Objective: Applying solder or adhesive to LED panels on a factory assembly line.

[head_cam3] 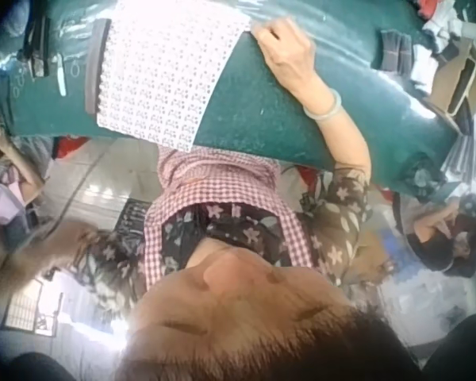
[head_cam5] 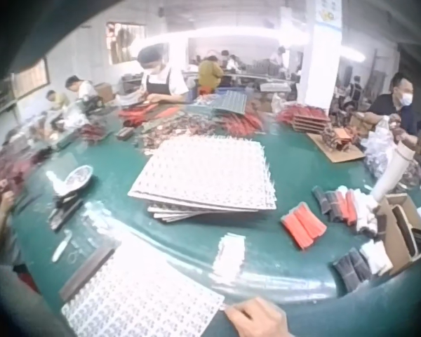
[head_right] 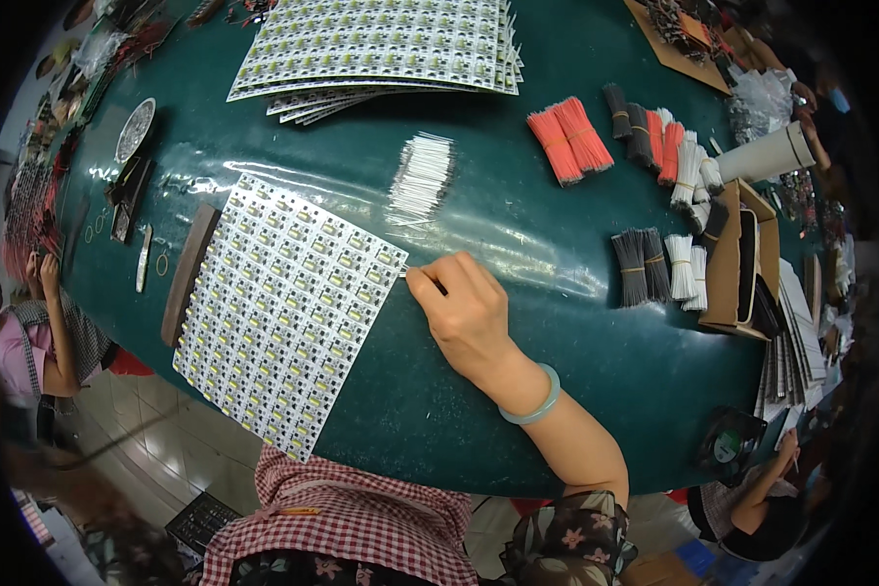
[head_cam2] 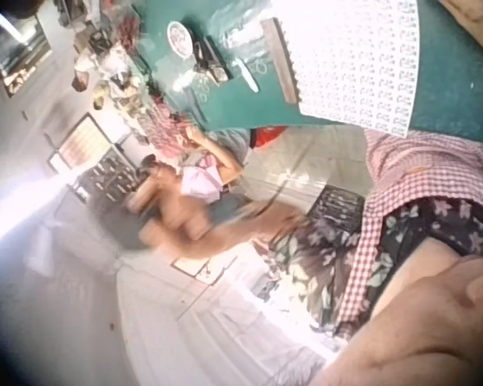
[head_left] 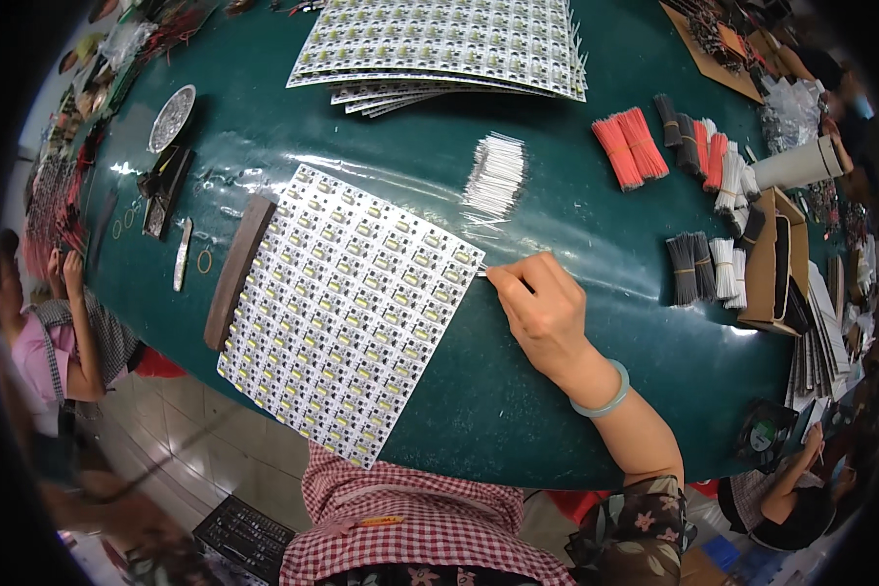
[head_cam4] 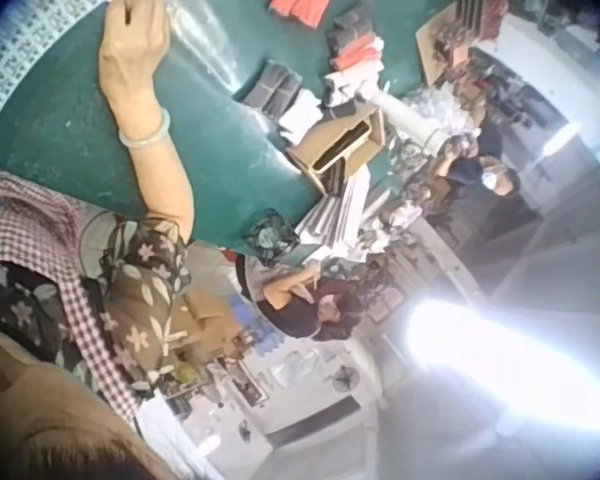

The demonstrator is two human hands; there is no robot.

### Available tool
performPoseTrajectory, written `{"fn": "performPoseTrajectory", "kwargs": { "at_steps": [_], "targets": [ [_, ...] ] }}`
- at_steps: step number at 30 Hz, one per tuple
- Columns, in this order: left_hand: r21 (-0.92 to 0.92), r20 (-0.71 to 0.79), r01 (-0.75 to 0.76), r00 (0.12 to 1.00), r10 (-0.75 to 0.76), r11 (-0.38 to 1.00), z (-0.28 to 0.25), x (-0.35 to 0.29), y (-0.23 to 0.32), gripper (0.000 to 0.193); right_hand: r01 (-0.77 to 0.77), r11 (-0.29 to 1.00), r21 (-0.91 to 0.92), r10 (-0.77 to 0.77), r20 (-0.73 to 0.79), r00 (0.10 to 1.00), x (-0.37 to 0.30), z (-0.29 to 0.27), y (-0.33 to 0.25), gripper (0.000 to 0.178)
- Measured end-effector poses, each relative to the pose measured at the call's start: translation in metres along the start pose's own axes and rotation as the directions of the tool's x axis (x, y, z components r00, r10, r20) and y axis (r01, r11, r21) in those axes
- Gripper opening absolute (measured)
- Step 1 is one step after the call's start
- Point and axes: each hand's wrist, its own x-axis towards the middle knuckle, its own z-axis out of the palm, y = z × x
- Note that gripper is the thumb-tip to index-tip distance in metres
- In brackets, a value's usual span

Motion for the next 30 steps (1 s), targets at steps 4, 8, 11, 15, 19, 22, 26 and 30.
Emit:
{"fn": "performPoseTrajectory", "kwargs": {
  "at_steps": [4, 8, 11, 15, 19, 22, 26, 30],
  "targets": [
    [0.108, 0.283, 0.352, 0.886, -0.368, 0.93, 0.073, -0.075, -0.086, 0.055, -0.013, 0.999, -0.03, 0.013, 0.02, 1.0, -0.003, -0.002, 0.001, 0.024],
    [0.218, 0.239, 0.553, 0.769, -0.593, 0.804, 0.116, -0.13, -0.111, 0.053, -0.018, 1.0, -0.001, 0.018, 0.021, 1.0, -0.004, -0.001, 0.003, 0.025],
    [0.514, 0.397, 0.178, 0.818, -0.417, 0.839, 0.106, -0.145, -0.133, 0.032, -0.029, 1.0, 0.01, 0.029, 0.031, 0.999, -0.003, -0.002, 0.004, 0.025],
    [0.51, 0.525, 0.03, 0.781, -0.338, 0.86, 0.115, -0.144, -0.143, 0.023, -0.045, 0.999, 0.009, 0.044, 0.039, 0.998, -0.002, -0.002, 0.004, 0.025],
    [0.497, 0.568, 0.01, 0.752, -0.334, 0.867, 0.117, -0.143, -0.151, 0.021, -0.081, 0.996, 0.049, 0.08, 0.022, 0.997, 0.002, -0.001, 0.004, 0.024],
    [0.494, 0.595, -0.021, 0.737, -0.32, 0.869, 0.118, -0.141, -0.153, 0.021, -0.118, 0.988, 0.099, 0.117, 0.013, 0.993, 0.003, -0.001, 0.007, 0.023],
    [0.497, 0.578, -0.007, 0.749, -0.324, 0.868, 0.122, -0.142, -0.153, 0.02, -0.145, 0.978, 0.152, 0.143, 0.021, 0.989, 0.005, 0.0, 0.01, 0.02],
    [0.495, 0.569, 0.007, 0.753, -0.33, 0.869, 0.121, -0.145, -0.155, 0.02, -0.135, 0.98, 0.147, 0.134, 0.018, 0.991, 0.006, 0.0, 0.01, 0.019]
  ]
}}
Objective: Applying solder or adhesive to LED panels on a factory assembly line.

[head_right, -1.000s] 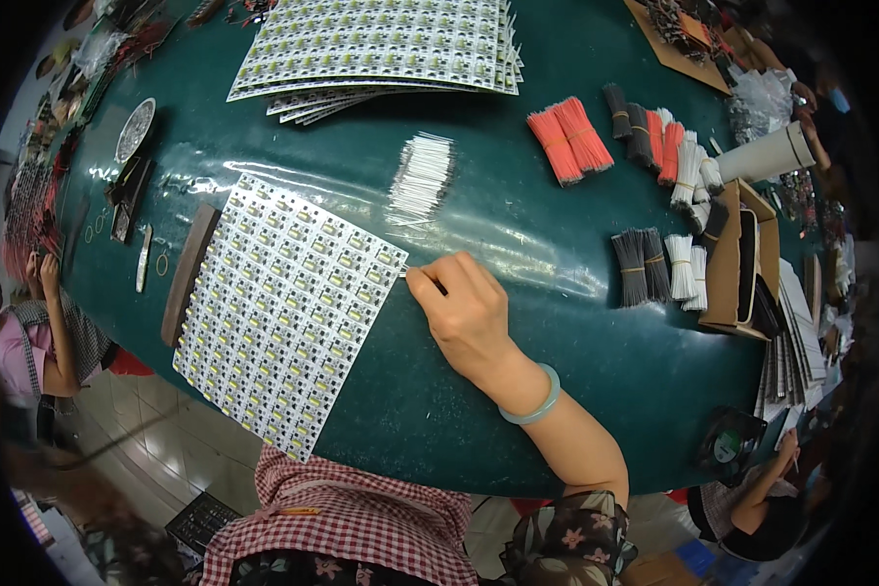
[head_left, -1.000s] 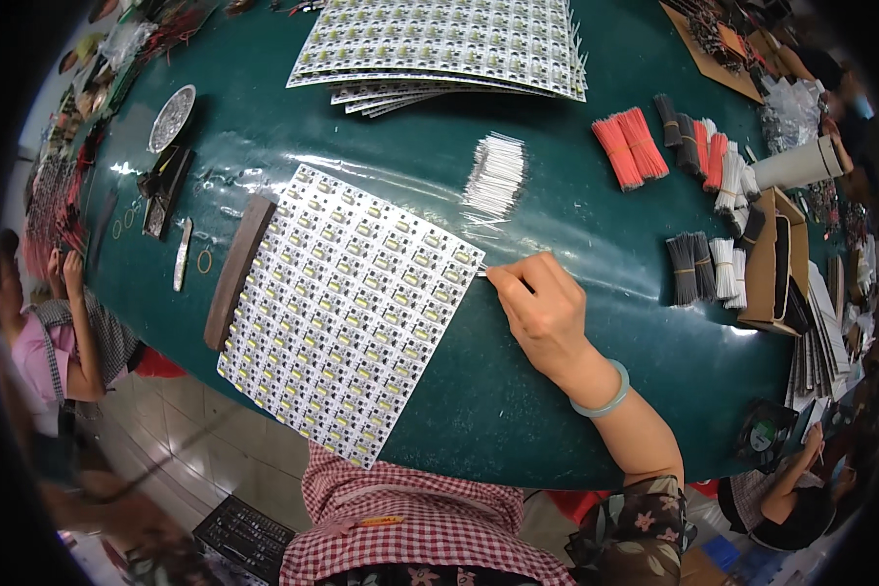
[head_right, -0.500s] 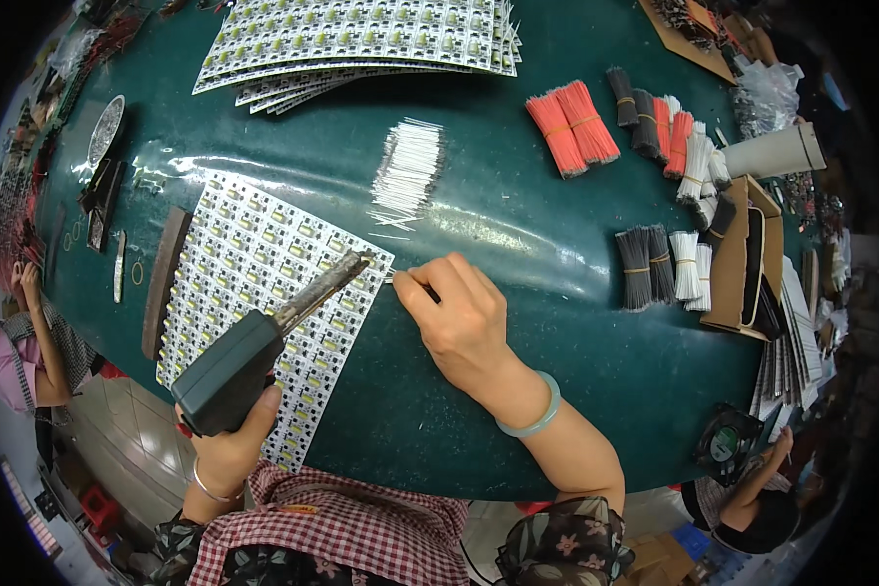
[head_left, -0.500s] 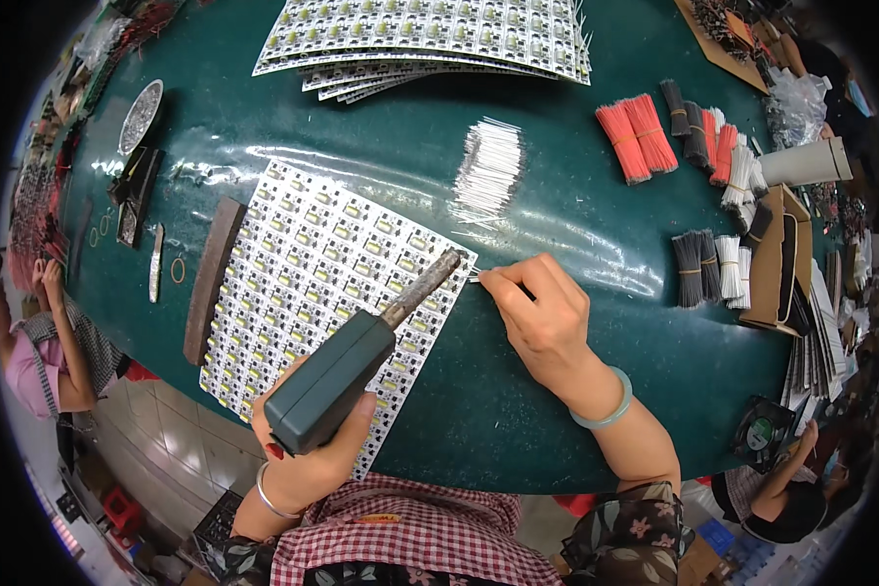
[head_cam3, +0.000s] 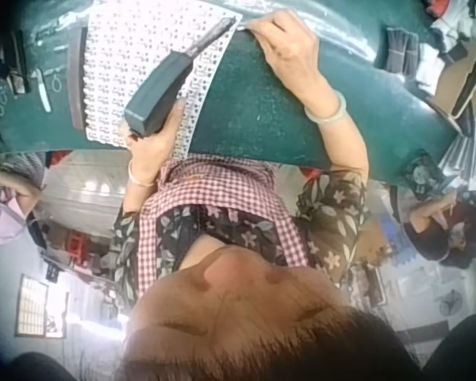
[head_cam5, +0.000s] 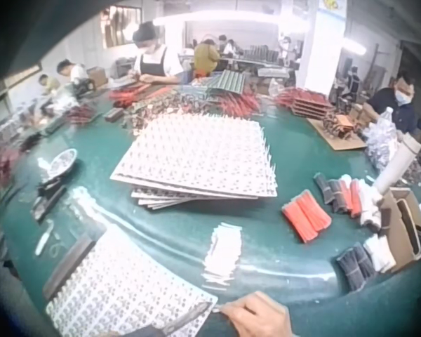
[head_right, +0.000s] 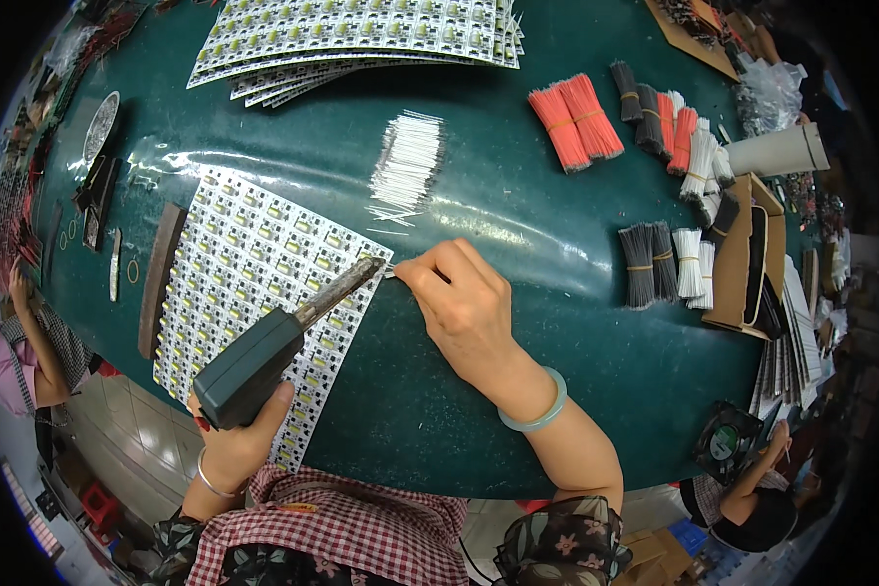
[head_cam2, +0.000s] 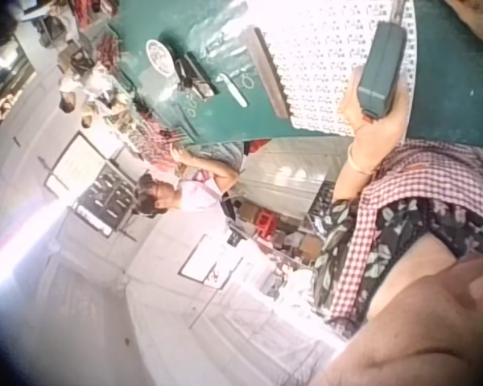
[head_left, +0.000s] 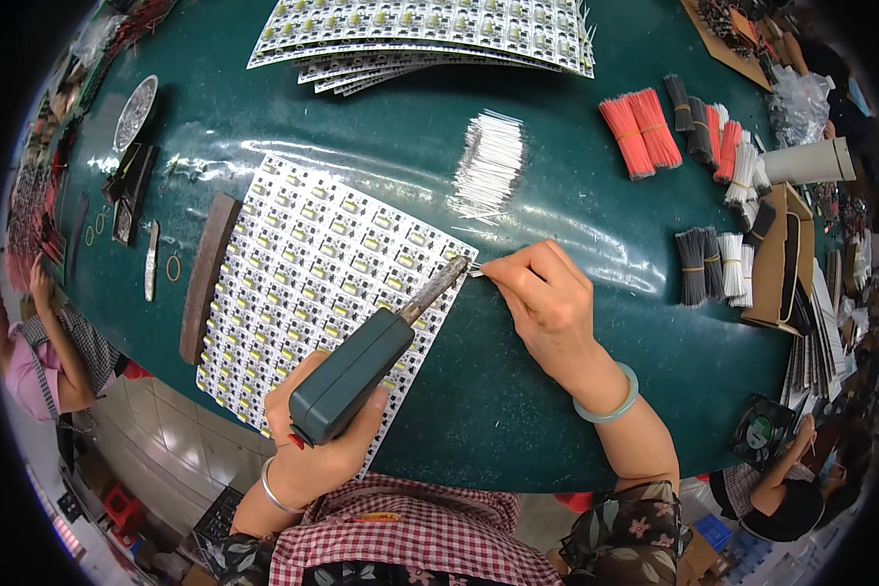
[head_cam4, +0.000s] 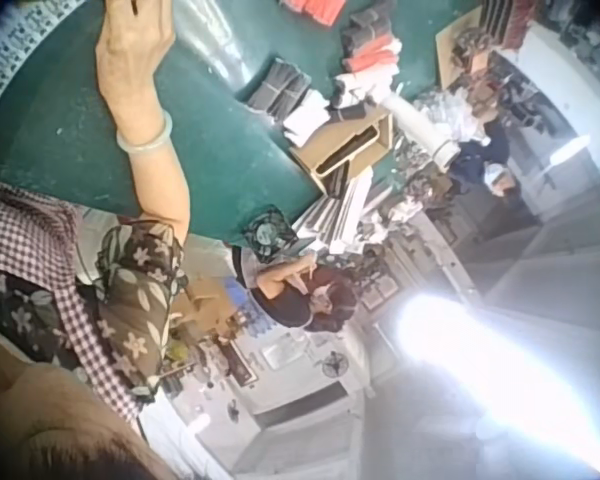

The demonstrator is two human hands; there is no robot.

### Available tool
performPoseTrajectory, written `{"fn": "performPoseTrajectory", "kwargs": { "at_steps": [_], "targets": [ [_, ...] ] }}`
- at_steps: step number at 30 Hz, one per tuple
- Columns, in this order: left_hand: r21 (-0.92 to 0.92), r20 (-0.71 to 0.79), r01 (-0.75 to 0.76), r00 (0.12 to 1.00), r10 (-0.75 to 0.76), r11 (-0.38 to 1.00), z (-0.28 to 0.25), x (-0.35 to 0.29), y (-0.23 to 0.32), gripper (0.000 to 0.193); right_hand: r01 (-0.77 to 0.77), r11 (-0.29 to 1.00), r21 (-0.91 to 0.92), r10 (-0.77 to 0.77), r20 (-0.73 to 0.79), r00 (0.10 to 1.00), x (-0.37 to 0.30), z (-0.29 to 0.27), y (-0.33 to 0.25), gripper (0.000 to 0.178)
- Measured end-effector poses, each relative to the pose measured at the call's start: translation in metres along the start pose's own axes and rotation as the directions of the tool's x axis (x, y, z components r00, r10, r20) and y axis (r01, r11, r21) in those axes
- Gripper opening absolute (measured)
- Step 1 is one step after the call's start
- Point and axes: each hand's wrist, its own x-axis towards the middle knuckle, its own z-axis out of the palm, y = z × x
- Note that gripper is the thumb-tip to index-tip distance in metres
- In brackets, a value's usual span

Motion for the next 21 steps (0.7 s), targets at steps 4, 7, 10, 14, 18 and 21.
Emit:
{"fn": "performPoseTrajectory", "kwargs": {
  "at_steps": [4, 7, 10, 14, 18, 21],
  "targets": [
    [0.017, 0.001, 0.003, 1.0, -0.003, 1.0, 0.002, 0.0, -0.003, 0.019, 0.001, 1.0, -0.006, -0.001, 0.002, 1.0, 0.0, 0.001, 0.0, 0.02],
    [0.038, 0.013, -0.023, 1.0, 0.023, 0.999, 0.002, -0.001, -0.004, 0.017, 0.006, 1.0, -0.006, -0.006, 0.006, 1.0, -0.001, 0.001, 0.001, 0.021],
    [0.068, 0.014, -0.038, 0.999, 0.037, 0.997, 0.002, -0.004, -0.002, 0.016, 0.016, 1.0, -0.004, -0.016, 0.003, 1.0, -0.001, 0.0, 0.001, 0.021],
    [0.043, 0.011, -0.009, 1.0, 0.008, 0.999, 0.002, -0.004, 0.0, 0.017, 0.021, 1.0, -0.016, -0.021, 0.005, 1.0, -0.001, 0.001, 0.001, 0.022],
    [-0.005, -0.007, 0.085, 0.996, -0.085, 0.996, -0.008, -0.018, -0.002, 0.026, 0.02, 0.999, -0.029, -0.02, 0.005, 1.0, -0.002, 0.0, 0.001, 0.023],
    [-0.148, -0.027, 0.204, 0.977, -0.21, 0.968, -0.012, -0.028, -0.006, 0.033, 0.018, 0.999, -0.032, -0.018, 0.0, 1.0, -0.002, 0.001, 0.0, 0.023]
  ]
}}
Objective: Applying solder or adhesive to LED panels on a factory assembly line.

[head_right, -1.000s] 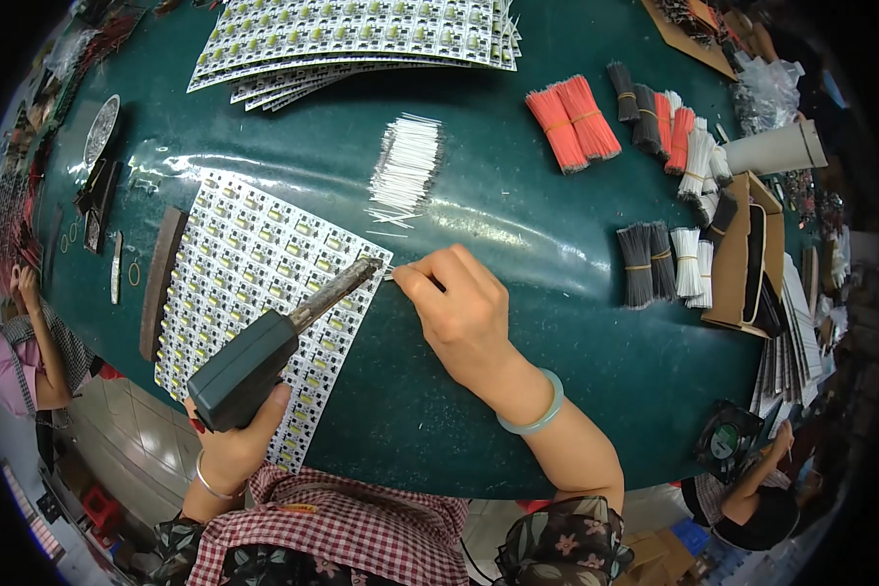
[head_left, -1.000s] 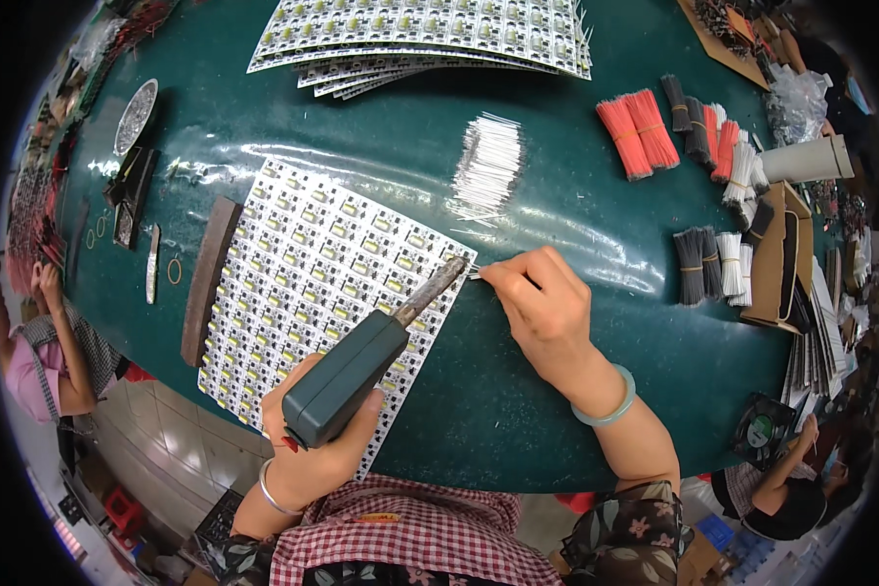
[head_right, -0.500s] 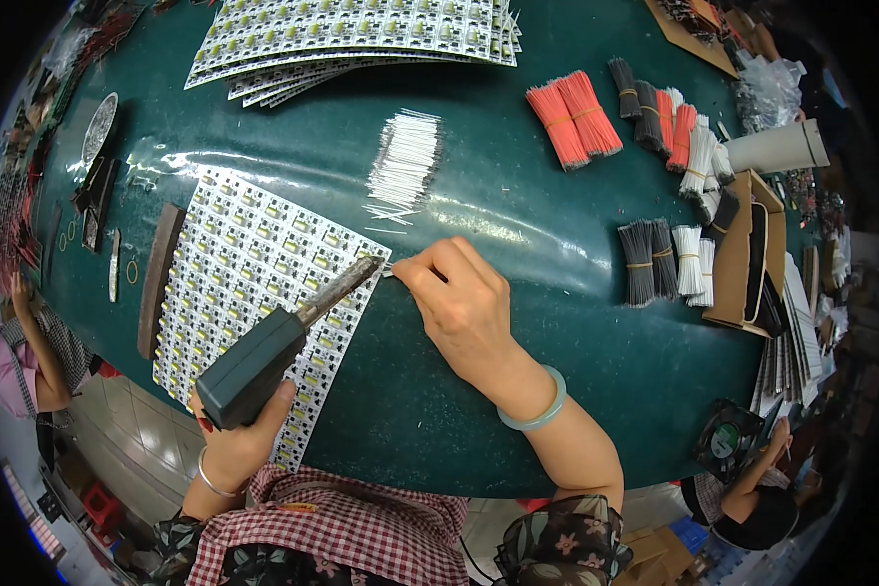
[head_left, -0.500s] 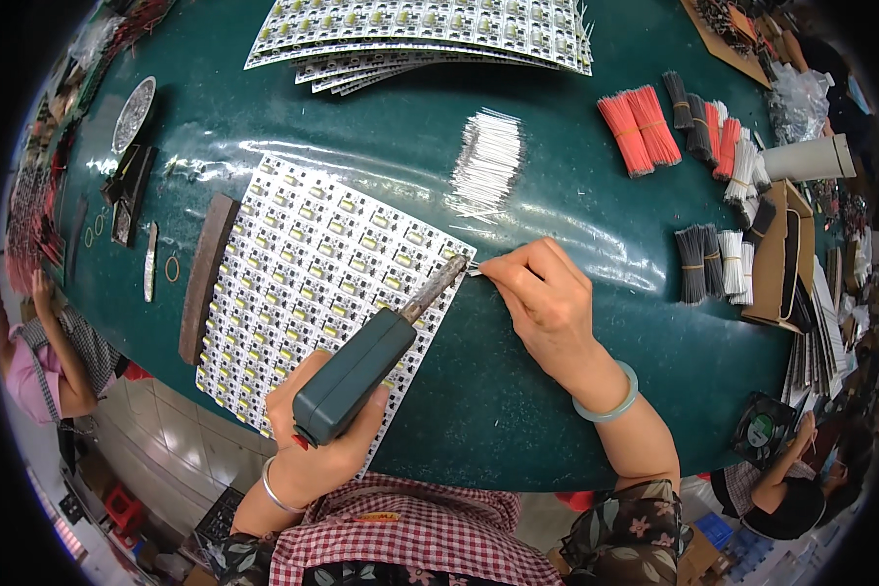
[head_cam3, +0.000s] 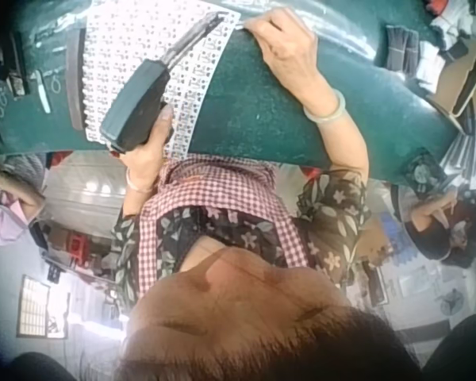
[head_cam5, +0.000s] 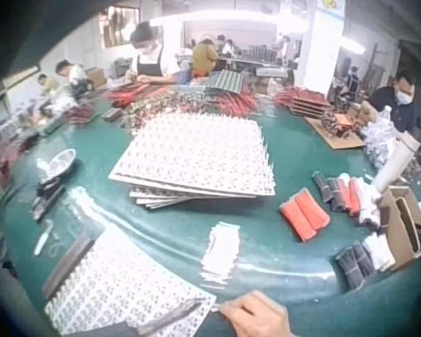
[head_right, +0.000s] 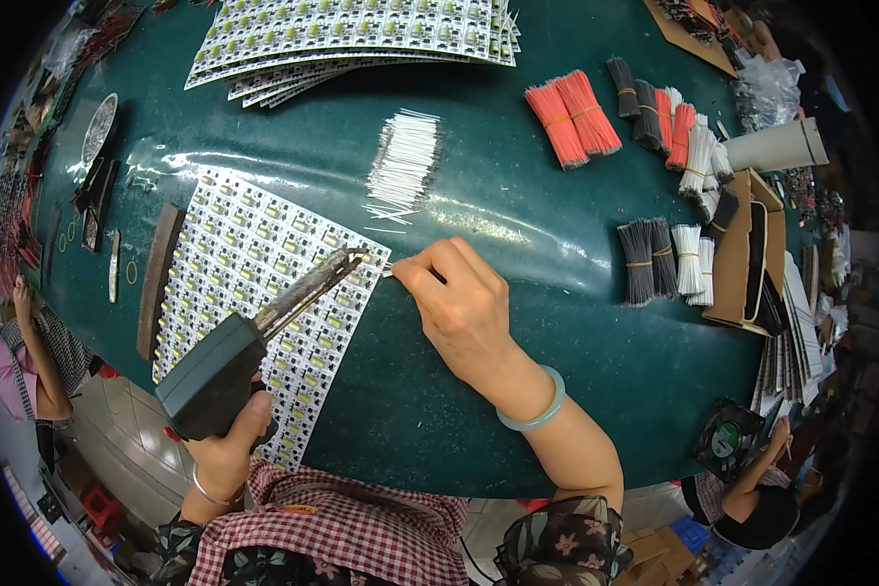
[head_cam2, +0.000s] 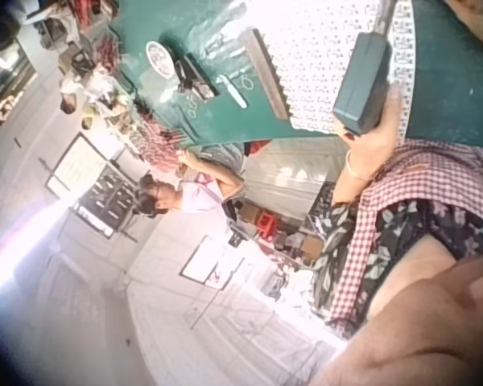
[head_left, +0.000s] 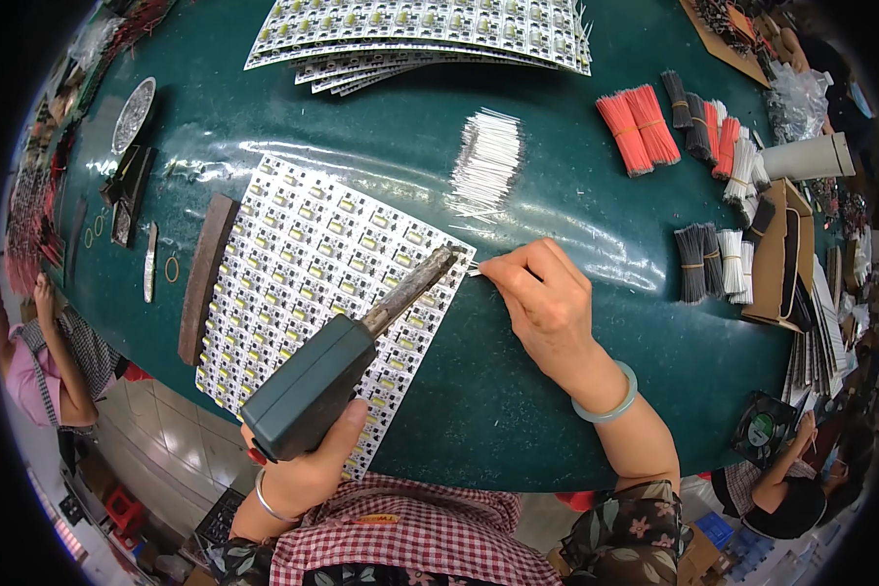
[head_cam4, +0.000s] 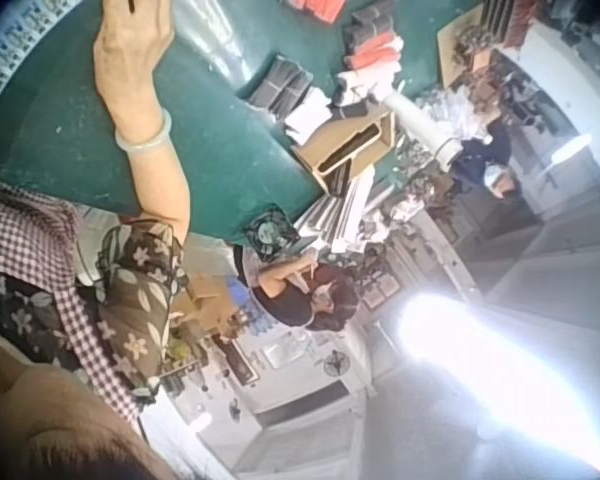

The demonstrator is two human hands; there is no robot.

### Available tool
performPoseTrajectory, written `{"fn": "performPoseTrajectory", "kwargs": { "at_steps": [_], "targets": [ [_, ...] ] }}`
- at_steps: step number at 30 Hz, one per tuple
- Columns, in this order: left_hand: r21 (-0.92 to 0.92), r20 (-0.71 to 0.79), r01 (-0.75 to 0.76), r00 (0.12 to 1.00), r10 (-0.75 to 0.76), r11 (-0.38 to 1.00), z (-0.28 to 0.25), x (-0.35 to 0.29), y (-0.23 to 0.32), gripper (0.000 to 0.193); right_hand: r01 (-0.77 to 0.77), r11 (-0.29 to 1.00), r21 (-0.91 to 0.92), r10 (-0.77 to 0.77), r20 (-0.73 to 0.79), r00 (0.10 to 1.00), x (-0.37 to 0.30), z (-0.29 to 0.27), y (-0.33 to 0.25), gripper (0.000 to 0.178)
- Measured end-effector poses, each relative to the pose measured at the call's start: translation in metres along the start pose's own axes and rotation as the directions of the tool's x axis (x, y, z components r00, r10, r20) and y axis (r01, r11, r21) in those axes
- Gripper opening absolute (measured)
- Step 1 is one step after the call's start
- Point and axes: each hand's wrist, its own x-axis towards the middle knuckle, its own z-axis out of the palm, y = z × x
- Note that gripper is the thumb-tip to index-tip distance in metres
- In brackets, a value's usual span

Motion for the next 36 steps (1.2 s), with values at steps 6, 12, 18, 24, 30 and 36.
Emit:
{"fn": "performPoseTrajectory", "kwargs": {
  "at_steps": [6, 12, 18, 24, 30, 36],
  "targets": [
    [0.126, 0.026, -0.095, 0.995, 0.093, 0.987, 0.004, 0.01, 0.007, 0.027, 0.006, 1.0, -0.002, -0.006, -0.009, 1.0, 0.001, 0.0, -0.001, 0.023],
    [0.074, 0.045, -0.136, 0.99, 0.133, 0.988, 0.013, 0.019, 0.013, 0.022, 0.013, 1.0, -0.004, -0.013, -0.015, 1.0, 0.001, 0.001, 0.0, 0.023],
    [0.073, 0.038, -0.116, 0.993, 0.113, 0.991, 0.017, 0.021, 0.012, 0.019, 0.015, 1.0, -0.009, -0.015, -0.013, 1.0, 0.0, 0.001, 0.0, 0.022],
    [0.1, 0.054, -0.116, 0.992, 0.111, 0.988, 0.017, 0.021, 0.012, 0.019, 0.018, 1.0, -0.009, -0.018, -0.015, 1.0, 0.0, 0.001, 0.0, 0.022],
    [0.07, 0.019, -0.056, 0.998, 0.055, 0.996, 0.008, 0.008, 0.004, 0.022, 0.021, 1.0, -0.017, -0.022, -0.02, 1.0, 0.0, 0.001, 0.0, 0.021],
    [-0.409, 0.008, 0.217, 0.972, -0.234, 0.886, 0.003, 0.011, 0.01, 0.047, 0.015, 1.0, -0.023, -0.016, -0.02, 1.0, 0.0, 0.002, -0.001, 0.02]
  ]
}}
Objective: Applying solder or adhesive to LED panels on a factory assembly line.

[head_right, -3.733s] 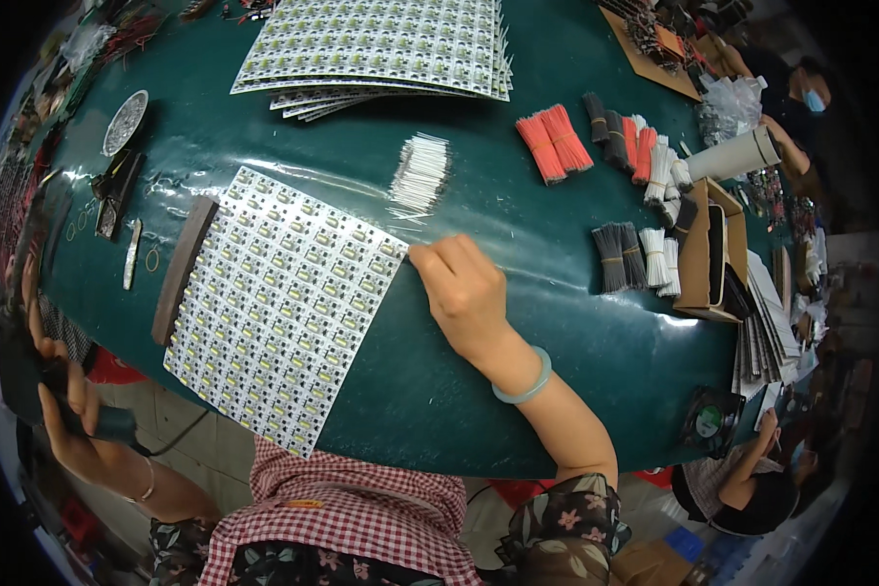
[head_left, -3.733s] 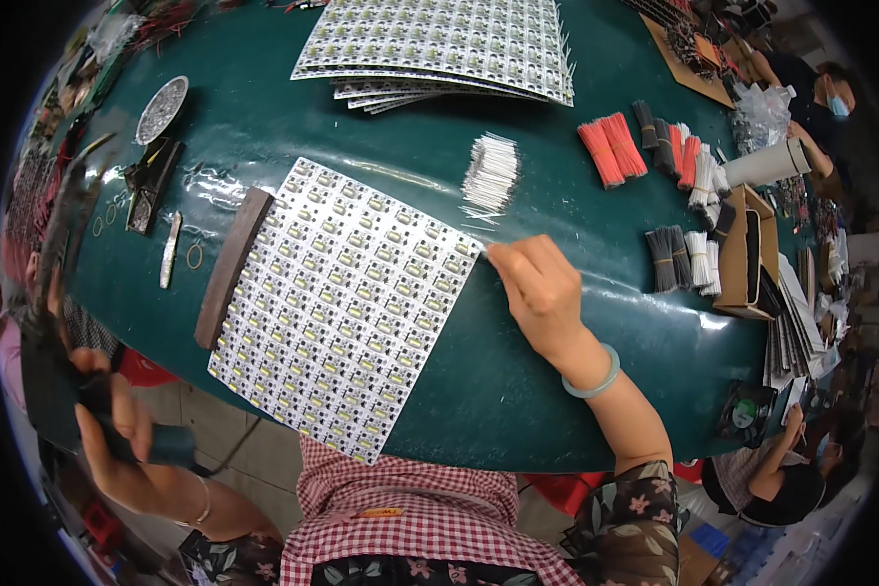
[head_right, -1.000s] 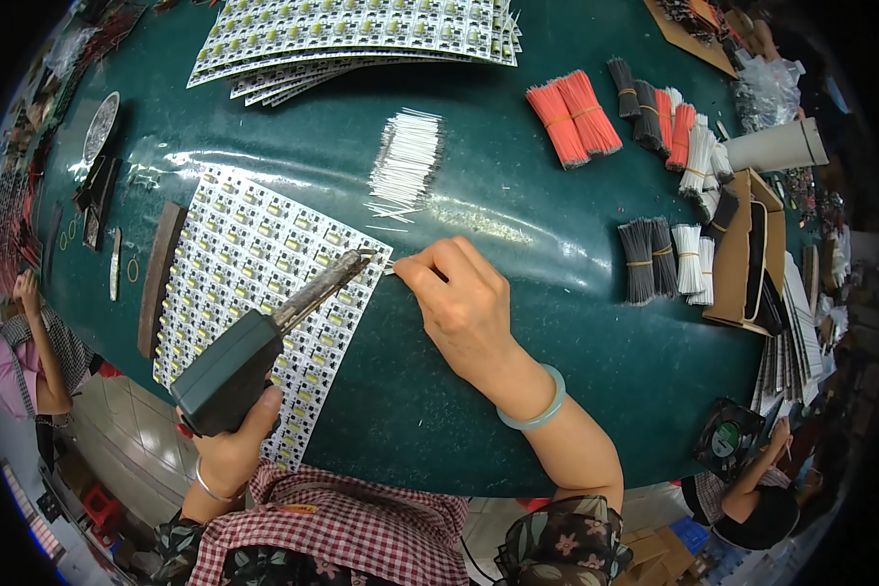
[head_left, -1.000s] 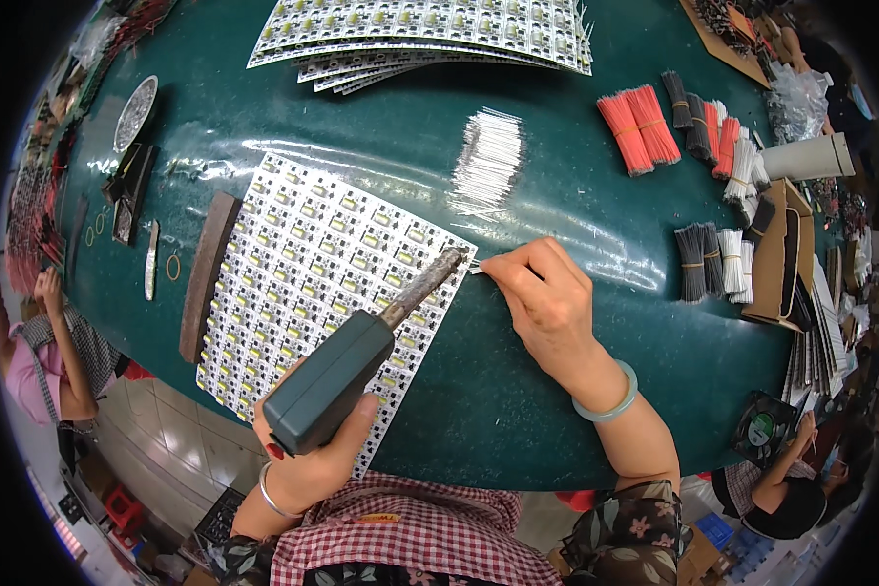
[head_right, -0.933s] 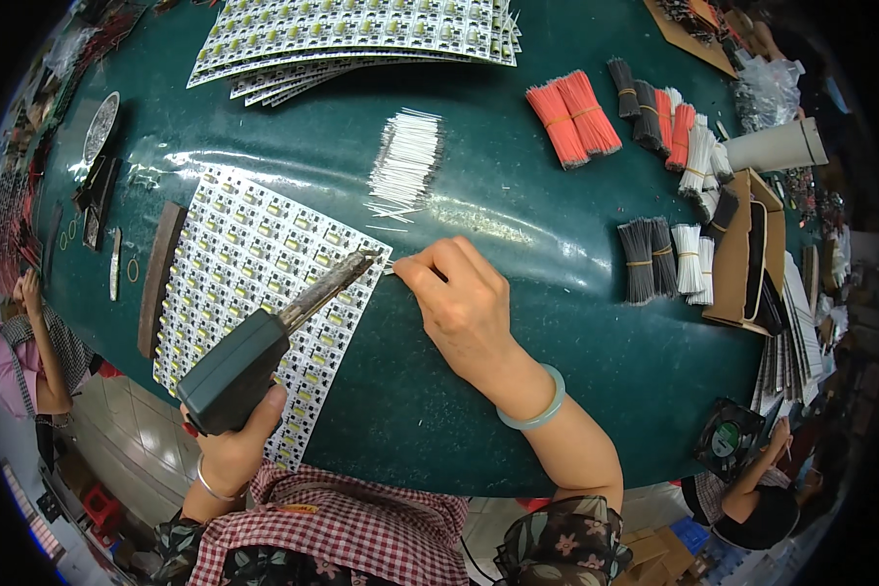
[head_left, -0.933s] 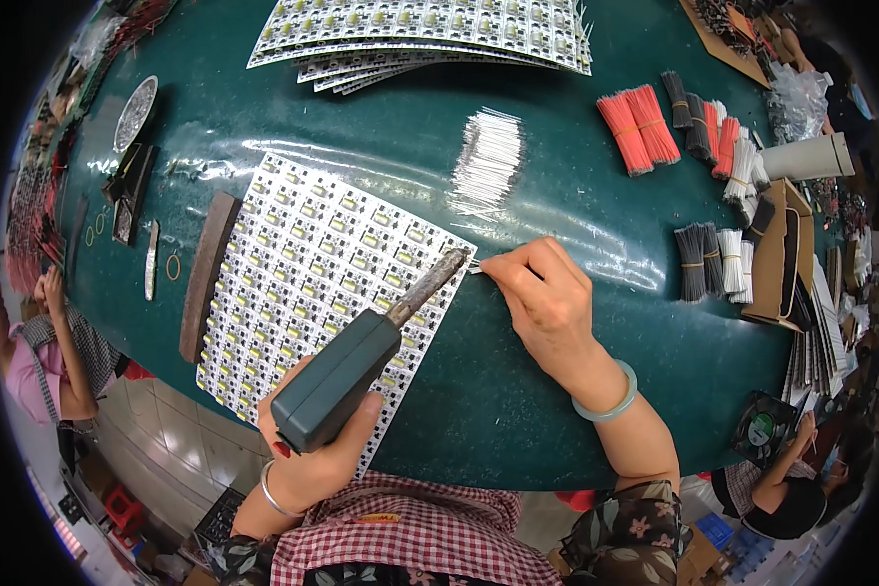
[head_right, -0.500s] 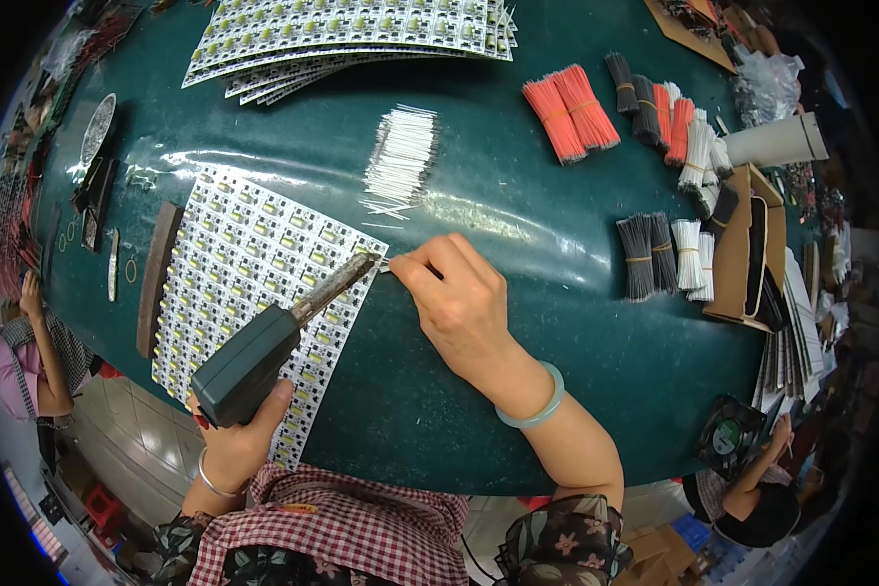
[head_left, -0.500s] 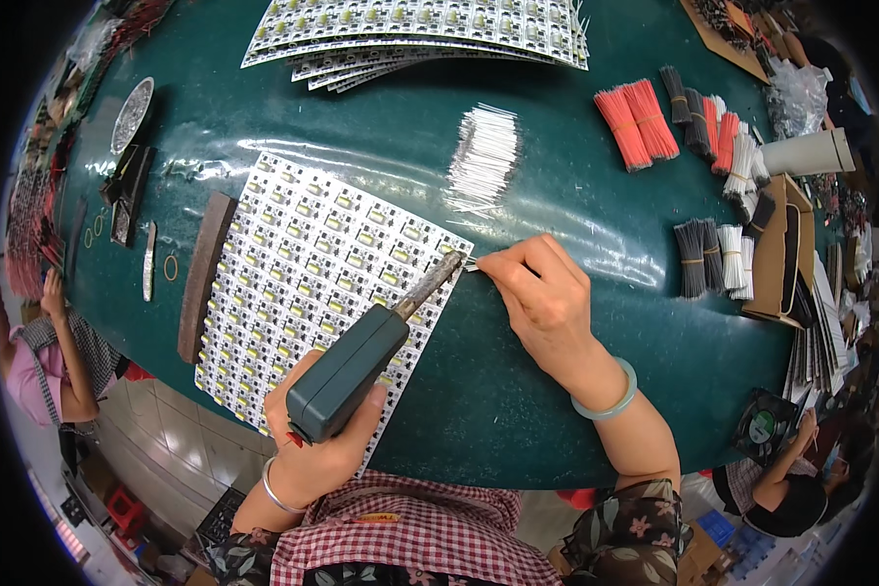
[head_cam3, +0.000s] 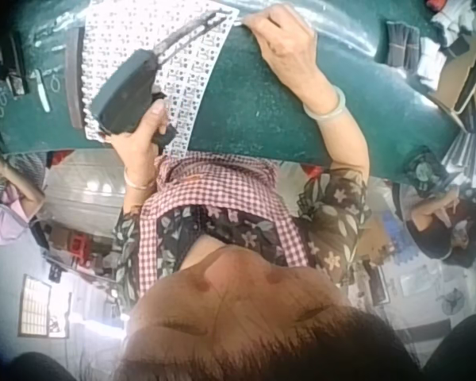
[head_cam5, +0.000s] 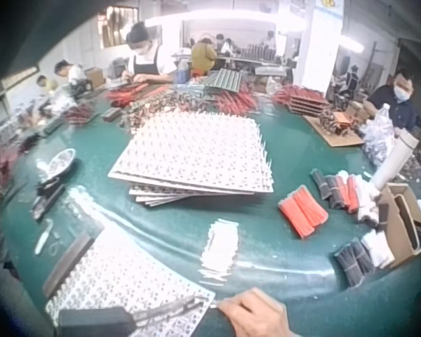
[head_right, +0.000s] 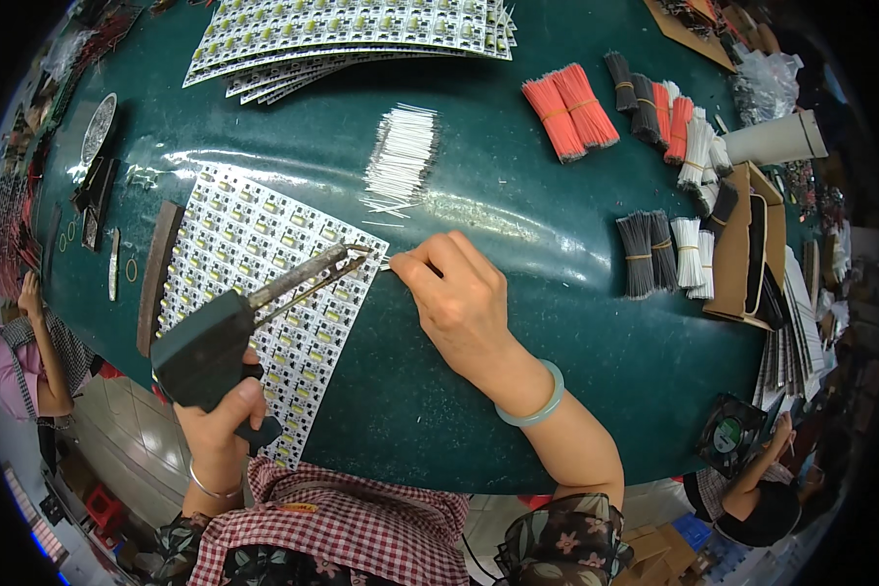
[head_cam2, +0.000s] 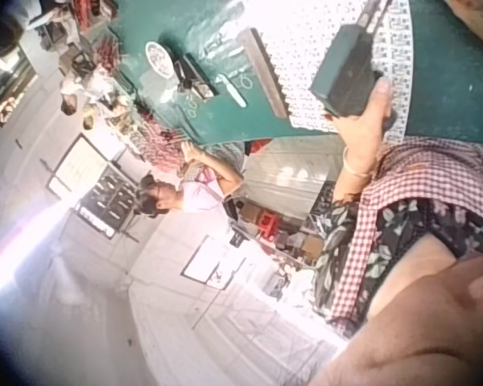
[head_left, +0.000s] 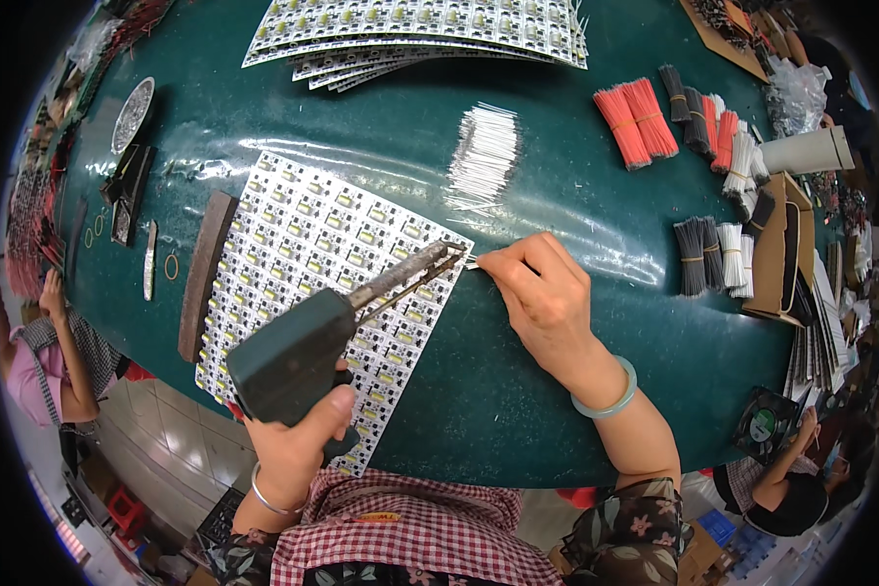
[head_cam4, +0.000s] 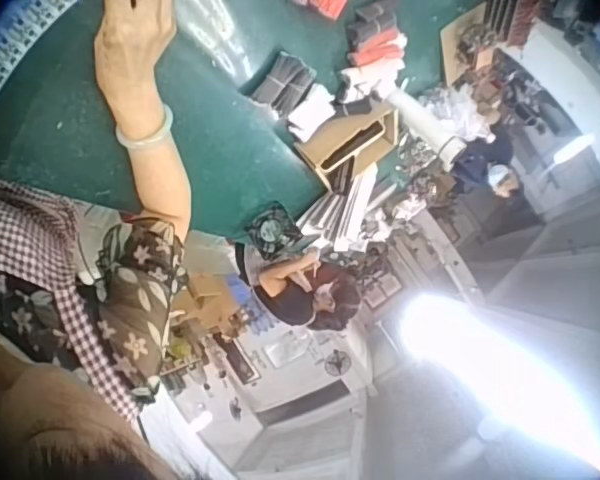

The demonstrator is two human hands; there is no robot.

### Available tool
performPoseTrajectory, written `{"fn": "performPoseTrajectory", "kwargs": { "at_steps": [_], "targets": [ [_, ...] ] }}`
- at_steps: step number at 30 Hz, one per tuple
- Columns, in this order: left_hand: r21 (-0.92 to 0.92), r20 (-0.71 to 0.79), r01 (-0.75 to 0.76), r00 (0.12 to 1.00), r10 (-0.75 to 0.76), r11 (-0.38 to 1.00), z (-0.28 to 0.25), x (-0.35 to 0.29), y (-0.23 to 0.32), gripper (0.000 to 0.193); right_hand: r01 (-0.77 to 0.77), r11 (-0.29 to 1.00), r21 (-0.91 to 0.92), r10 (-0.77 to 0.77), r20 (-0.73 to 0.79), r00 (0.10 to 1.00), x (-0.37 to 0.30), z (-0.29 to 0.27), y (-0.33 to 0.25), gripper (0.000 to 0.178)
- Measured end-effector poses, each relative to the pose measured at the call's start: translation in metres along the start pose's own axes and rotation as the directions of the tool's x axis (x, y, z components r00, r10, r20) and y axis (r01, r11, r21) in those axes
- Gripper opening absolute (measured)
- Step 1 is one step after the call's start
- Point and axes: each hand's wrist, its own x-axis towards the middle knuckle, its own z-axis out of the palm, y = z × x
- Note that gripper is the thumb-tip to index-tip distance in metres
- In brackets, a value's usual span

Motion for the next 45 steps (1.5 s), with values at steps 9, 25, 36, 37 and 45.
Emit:
{"fn": "performPoseTrajectory", "kwargs": {
  "at_steps": [9, 25, 36, 37, 45],
  "targets": [
    [-0.31, 0.092, 0.039, 0.996, -0.01, 0.95, -0.01, 0.007, -0.003, 0.056, 0.03, 0.993, -0.116, -0.03, -0.001, 1.0, -0.002, -0.01, -0.01, 0.021],
    [0.351, 0.037, -0.106, 0.994, 0.1, 0.93, -0.012, -0.009, -0.014, 0.031, 0.09, 0.983, -0.16, -0.089, 0.014, 0.996, -0.008, -0.007, -0.023, 0.025],
    [0.447, 0.189, -0.372, 0.928, 0.321, 0.813, -0.001, 0.004, -0.011, 0.025, 0.085, 0.982, -0.168, -0.076, 0.057, 0.995, -0.009, -0.002, -0.02, 0.024],
    [0.433, 0.178, -0.346, 0.938, 0.298, 0.832, 0.0, 0.004, -0.01, 0.025, 0.085, 0.982, -0.17, -0.076, 0.059, 0.995, -0.009, -0.002, -0.02, 0.024],
    [0.417, 0.201, -0.381, 0.924, 0.325, 0.826, 0.002, 0.006, -0.015, 0.023, 0.09, 0.978, -0.189, -0.08, 0.062, 0.995, -0.008, 0.0, -0.02, 0.023]
  ]
}}
